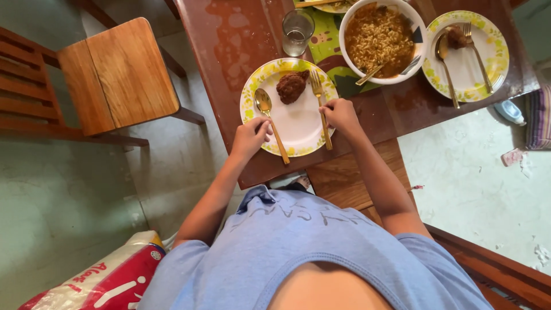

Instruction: Arranging plates, bowls of food, and utensils on a dining table and serving food.

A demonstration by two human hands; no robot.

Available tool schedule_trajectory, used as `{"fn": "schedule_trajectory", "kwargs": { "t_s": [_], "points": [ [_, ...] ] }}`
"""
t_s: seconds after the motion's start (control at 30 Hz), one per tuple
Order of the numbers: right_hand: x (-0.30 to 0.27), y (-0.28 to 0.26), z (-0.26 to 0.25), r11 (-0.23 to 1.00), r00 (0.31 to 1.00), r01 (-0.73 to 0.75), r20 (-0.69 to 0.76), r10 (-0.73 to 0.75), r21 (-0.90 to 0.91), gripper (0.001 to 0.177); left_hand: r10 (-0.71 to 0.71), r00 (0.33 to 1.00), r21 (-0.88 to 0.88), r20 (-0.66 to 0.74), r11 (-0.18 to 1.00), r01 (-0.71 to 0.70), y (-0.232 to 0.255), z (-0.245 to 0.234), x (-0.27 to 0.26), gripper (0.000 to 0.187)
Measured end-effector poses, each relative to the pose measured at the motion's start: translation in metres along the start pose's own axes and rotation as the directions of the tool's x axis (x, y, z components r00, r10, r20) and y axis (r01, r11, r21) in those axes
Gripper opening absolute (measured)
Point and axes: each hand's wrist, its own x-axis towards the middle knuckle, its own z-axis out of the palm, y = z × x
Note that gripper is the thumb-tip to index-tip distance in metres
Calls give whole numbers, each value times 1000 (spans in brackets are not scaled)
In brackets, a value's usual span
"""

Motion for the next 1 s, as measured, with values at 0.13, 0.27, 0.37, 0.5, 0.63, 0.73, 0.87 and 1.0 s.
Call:
{"fn": "schedule_trajectory", "kwargs": {
  "t_s": [0.13, 0.27, 0.37, 0.5, 0.63, 0.73, 0.87, 1.0],
  "points": [
    [10, -3, 0, 995, 1000, 14, 29, -11, -101, 19, 61, 998, 134, 3, 989, -61, 11, -8, 3, 18],
    [17, -2, 5, 944, 994, 67, -63, -92, -323, 25, 119, 992, 238, -29, 965, -109, 24, -2, 14, 17],
    [9, -2, 13, 912, 990, 74, -81, -116, -404, 29, 137, 990, 190, -29, 973, -130, 22, 5, 14, 17],
    [-1, -7, 15, 863, 990, 59, -83, -116, -502, 33, 151, 988, 119, -19, 982, -148, 29, 9, 14, 17],
    [4, -1, 22, 830, 992, 63, -58, -114, -554, 34, 142, 990, 86, -22, 986, -140, 32, 10, 15, 17],
    [6, 2, 26, 819, 990, 99, -24, -137, -565, 37, 137, 990, 79, -21, 988, -135, 33, 10, 11, 17],
    [18, 7, 27, 795, 977, 130, -58, -203, -593, 33, 144, 989, 47, -33, 989, -143, 36, 6, 13, 17],
    [24, 14, 21, 816, 966, 161, -82, -246, -555, 30, 138, 989, 22, -45, 990, -137, 34, 3, 10, 18]
  ]
}}
